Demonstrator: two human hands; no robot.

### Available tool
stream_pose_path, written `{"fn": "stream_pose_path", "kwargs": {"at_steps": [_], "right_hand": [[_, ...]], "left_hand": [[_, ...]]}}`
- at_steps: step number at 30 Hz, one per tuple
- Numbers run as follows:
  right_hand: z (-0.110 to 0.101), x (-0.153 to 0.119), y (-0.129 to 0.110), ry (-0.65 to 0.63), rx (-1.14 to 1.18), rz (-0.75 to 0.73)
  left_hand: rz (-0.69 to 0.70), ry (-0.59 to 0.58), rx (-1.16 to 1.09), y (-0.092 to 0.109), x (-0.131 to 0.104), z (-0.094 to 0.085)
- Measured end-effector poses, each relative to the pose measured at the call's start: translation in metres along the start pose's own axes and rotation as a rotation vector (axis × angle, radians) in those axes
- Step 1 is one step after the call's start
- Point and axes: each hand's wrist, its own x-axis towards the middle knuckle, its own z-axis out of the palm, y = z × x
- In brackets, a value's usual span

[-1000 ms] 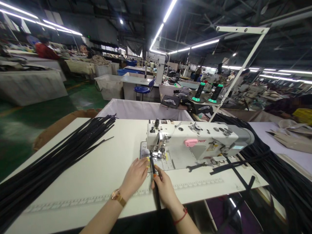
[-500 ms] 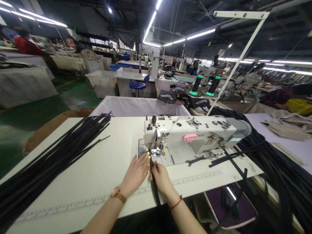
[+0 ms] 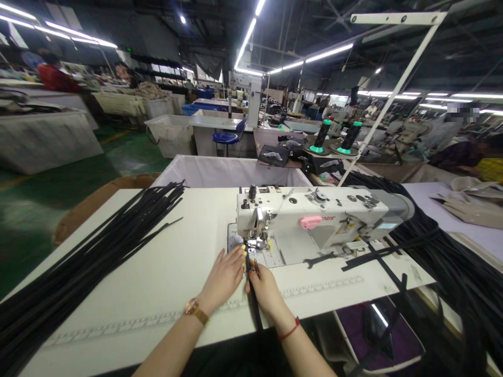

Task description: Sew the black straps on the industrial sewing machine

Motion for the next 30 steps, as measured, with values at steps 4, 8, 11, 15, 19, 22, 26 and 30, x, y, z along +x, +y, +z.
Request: {"fn": "stream_pose_path", "kwargs": {"at_steps": [4, 8, 11, 15, 19, 22, 26, 30], "right_hand": [[0.000, 0.000, 0.001, -0.004, 0.009, 0.005], [-0.001, -0.002, 0.003, -0.012, 0.017, 0.012], [-0.002, -0.005, 0.004, -0.009, 0.033, 0.012], [-0.003, -0.010, 0.005, -0.010, 0.048, 0.003], [-0.003, -0.012, 0.006, 0.009, 0.061, -0.021], [-0.004, -0.013, 0.009, 0.013, 0.073, -0.008], [-0.006, -0.017, 0.011, -0.012, 0.095, 0.018], [-0.012, -0.028, 0.009, -0.066, 0.082, 0.029]], "left_hand": [[-0.001, -0.014, 0.007, 0.001, 0.001, -0.002], [-0.010, -0.037, 0.008, 0.003, 0.001, -0.005], [-0.019, -0.043, 0.005, 0.004, 0.002, -0.006], [-0.027, -0.060, 0.014, 0.004, 0.003, -0.007], [-0.019, -0.073, 0.017, 0.005, 0.003, -0.007], [-0.018, -0.064, 0.012, 0.007, 0.001, -0.005], [-0.020, -0.086, -0.001, 0.000, 0.002, -0.007], [-0.025, -0.073, -0.002, -0.026, 0.035, -0.021]]}}
